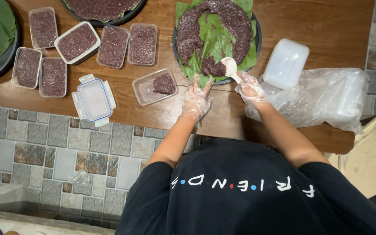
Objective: The person scoops cooked purple rice from a large tray into several small plastic containers using a spoon, wearing plastic gloves.
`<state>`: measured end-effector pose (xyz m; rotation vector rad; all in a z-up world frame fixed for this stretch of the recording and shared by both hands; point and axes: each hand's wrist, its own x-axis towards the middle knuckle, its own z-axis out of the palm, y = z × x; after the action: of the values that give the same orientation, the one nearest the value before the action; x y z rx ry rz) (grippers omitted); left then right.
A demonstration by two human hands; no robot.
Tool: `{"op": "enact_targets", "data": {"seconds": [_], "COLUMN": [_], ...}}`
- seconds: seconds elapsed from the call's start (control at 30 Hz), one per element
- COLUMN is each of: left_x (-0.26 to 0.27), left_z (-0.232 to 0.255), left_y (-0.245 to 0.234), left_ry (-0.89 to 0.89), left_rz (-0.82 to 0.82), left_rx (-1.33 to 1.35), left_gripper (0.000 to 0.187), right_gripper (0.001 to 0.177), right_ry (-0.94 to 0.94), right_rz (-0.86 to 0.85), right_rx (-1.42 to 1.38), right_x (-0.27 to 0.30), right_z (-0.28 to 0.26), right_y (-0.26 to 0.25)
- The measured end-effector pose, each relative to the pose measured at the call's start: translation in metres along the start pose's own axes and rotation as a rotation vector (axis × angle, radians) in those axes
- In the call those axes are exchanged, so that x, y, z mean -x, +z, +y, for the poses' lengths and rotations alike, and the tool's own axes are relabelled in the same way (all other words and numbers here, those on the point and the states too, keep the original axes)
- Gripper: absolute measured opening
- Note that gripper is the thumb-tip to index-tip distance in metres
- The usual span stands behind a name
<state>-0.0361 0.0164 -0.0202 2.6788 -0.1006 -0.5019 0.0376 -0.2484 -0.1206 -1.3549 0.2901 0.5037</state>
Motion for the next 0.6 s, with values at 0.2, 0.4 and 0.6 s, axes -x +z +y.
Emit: {"op": "enact_targets", "data": {"seconds": [0.2,0.4,0.6], "left_x": [-0.005,-0.001,0.002], "left_z": [-0.006,-0.006,-0.001], "left_y": [0.009,0.007,-0.009], "left_ry": [0.032,0.051,0.022], "left_rz": [0.043,0.089,-0.001], "left_rx": [-0.006,0.027,-0.012], "left_gripper": [0.079,0.082,0.085], "right_gripper": [0.032,0.044,0.039], "right_ry": [0.193,0.218,0.360], "right_rz": [0.120,-0.075,-0.248], "right_rx": [0.158,0.226,-0.245], "right_x": [0.003,-0.014,-0.022], "right_z": [-0.021,-0.030,-0.033], "right_y": [0.030,0.031,0.029]}}
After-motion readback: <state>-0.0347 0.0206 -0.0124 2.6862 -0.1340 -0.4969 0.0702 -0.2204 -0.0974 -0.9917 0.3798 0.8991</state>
